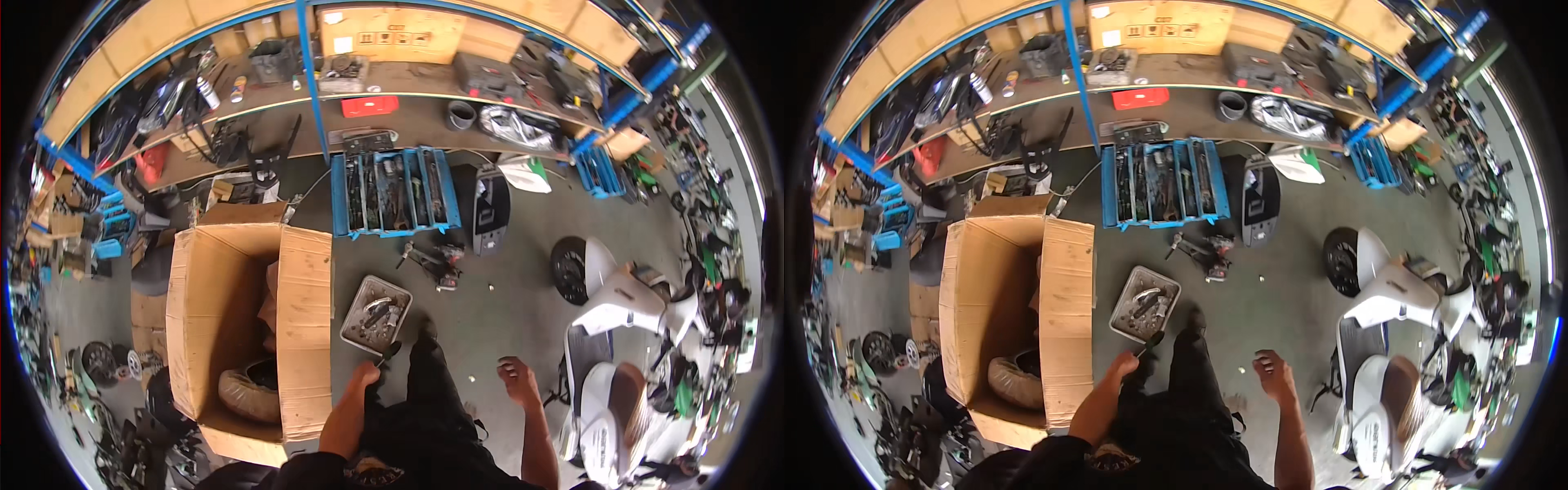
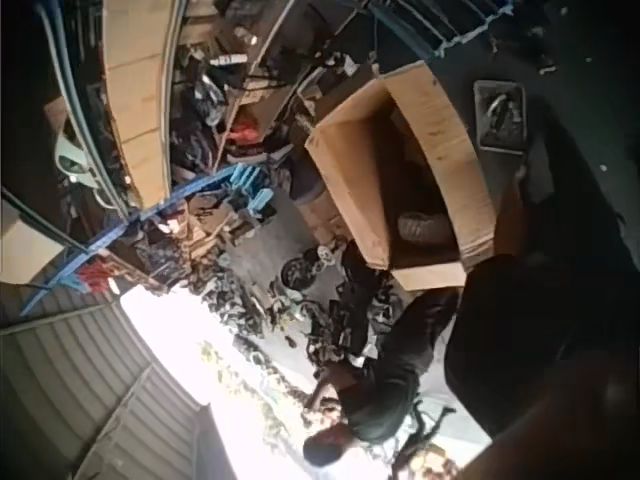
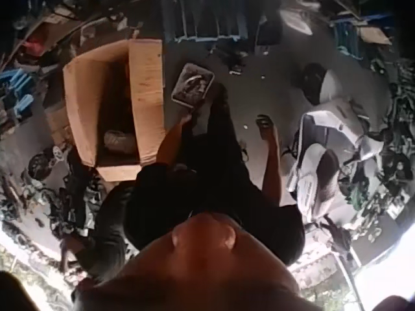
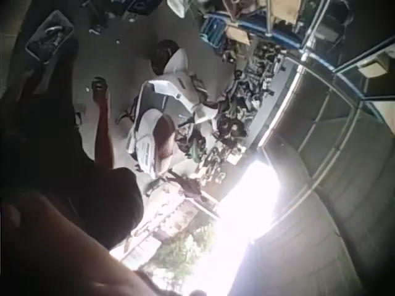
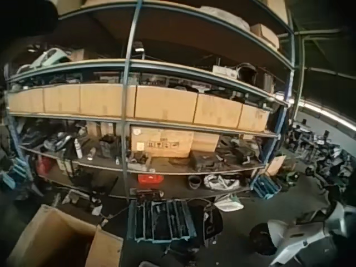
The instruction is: The person unscrews panels from a scooter using a screwdriver, handles loose screws, and removes the front brake caliper by hand.
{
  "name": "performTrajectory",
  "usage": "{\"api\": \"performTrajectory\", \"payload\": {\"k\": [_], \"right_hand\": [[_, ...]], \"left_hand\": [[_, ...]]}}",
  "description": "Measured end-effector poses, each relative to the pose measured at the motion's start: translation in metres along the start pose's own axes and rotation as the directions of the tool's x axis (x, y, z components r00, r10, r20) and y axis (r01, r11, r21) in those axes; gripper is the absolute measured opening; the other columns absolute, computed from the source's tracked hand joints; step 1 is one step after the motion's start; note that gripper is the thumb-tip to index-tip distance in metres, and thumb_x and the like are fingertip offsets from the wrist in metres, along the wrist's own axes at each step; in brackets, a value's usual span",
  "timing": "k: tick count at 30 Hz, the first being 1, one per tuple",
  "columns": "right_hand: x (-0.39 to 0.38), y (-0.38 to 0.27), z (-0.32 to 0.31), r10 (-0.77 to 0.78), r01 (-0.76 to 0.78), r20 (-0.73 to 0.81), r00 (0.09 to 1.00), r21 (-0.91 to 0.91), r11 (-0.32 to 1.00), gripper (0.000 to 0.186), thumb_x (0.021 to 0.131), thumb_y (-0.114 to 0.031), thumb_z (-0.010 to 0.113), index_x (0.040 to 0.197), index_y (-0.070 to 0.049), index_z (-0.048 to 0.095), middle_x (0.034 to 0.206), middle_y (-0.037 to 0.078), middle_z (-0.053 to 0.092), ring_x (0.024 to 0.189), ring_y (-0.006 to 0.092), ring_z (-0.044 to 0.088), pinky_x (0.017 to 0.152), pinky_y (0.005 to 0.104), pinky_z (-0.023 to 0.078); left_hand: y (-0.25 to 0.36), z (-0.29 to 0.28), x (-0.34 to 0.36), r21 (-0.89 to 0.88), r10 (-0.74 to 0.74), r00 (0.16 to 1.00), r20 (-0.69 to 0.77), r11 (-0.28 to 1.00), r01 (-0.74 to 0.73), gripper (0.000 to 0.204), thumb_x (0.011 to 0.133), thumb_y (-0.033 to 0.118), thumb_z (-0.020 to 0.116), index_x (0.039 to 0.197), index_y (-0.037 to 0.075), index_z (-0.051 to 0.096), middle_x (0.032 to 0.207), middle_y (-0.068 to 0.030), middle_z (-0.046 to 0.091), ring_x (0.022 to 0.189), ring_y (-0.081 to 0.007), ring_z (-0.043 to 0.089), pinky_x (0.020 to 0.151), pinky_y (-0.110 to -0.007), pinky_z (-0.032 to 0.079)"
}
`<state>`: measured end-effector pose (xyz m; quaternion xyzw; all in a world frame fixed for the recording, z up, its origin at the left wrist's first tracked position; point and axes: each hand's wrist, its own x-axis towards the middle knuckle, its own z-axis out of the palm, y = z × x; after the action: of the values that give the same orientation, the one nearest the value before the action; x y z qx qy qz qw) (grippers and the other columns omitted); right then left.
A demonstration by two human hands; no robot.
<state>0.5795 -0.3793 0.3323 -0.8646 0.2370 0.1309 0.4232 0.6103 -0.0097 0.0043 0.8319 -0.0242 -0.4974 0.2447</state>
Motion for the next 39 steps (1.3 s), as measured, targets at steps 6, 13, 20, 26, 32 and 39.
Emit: {"api": "performTrajectory", "payload": {"k": [6, 13, 20, 26, 32, 39], "right_hand": [[0.268, 0.07, 0.078, 0.121, -0.069, 0.644, 0.755, -0.105, 0.992, 0.02, 0.093, -0.016, 0.062, 0.105, -0.001, 0.065, 0.087, 0.01, 0.07, 0.077, 0.0178, 0.068, 0.068, 0.0327, 0.054], [0.49, 0.267, 0.145, 0.266, -0.132, 0.389, 0.882, -0.338, 0.932, 0.017, 0.092, -0.016, 0.061, 0.104, -0.004, 0.064, 0.088, 0.007, 0.067, 0.076, 0.0164, 0.066, 0.065, 0.029, 0.053], [0.53, 0.37, 0.132, 0.473, -0.302, 0.48, 0.739, -0.391, 0.869, 0.023, 0.092, -0.019, 0.062, 0.106, -0.001, 0.064, 0.09, 0.012, 0.068, 0.075, 0.0178, 0.067, 0.065, 0.0307, 0.055], [0.492, 0.326, 0.142, 0.584, -0.362, 0.537, 0.608, -0.468, 0.806, 0.026, 0.091, -0.023, 0.062, 0.104, -0.001, 0.064, 0.087, 0.012, 0.069, 0.071, 0.0193, 0.067, 0.062, 0.0325, 0.054], [0.462, 0.209, 0.096, 0.508, -0.287, 0.527, 0.682, -0.445, 0.848, 0.016, 0.093, -0.019, 0.059, 0.102, -0.006, 0.064, 0.082, 0.006, 0.068, 0.062, 0.0163, 0.064, 0.055, 0.0305, 0.052], [0.458, 0.048, 0.15, 0.072, 0.04, 0.67, 0.739, -0.15, 0.988, 0.021, 0.087, -0.019, 0.063, 0.097, -0.001, 0.067, 0.082, 0.006, 0.069, 0.071, 0.0171, 0.067, 0.062, 0.0323, 0.054]], "left_hand": [[0.045, 0.041, 0.049, -0.556, -0.565, 0.78, -0.269, 0.753, 0.353, 0.037, 0.089, 0.031, 0.05, 0.107, 0.004, 0.068, 0.112, -0.0258, 0.064, 0.101, -0.0454, 0.063, 0.088, -0.051, 0.051], [0.011, 0.111, 0.255, -0.703, -0.762, 0.602, -0.239, 0.564, 0.434, 0.031, 0.091, 0.028, 0.052, 0.113, 0.01, 0.065, 0.099, -0.0221, 0.067, 0.091, -0.0449, 0.063, 0.076, -0.054, 0.051], [-0.05, 0.121, 0.393, -0.555, -0.633, 0.552, -0.543, 0.763, 0.33, 0.034, 0.085, 0.013, 0.059, 0.118, 0.014, 0.065, 0.105, -0.014, 0.061, 0.101, -0.0348, 0.056, 0.088, -0.049, 0.044], [-0.044, 0.199, 0.292, -0.161, -0.444, 0.662, -0.604, 0.881, 0.445, 0.048, 0.087, 0.031, 0.063, 0.127, 0.005, 0.056, 0.123, -0.0229, 0.058, 0.114, -0.0412, 0.055, 0.097, -0.046, 0.045], [0.12, 0.119, 0.165, -0.837, -0.652, 0.728, -0.213, 0.506, 0.208, 0.037, 0.088, 0.043, 0.059, 0.115, 0.02, 0.069, 0.1, -0.0155, 0.071, 0.1, -0.0331, 0.066, 0.086, -0.042, 0.053], [0.188, -0.058, -0.04, -0.769, -0.747, 0.193, -0.636, 0.592, -0.242, 0.031, 0.081, 0.011, 0.062, 0.112, 0.008, 0.065, 0.106, -0.0168, 0.062, 0.097, -0.0353, 0.061, 0.084, -0.042, 0.05]]}}
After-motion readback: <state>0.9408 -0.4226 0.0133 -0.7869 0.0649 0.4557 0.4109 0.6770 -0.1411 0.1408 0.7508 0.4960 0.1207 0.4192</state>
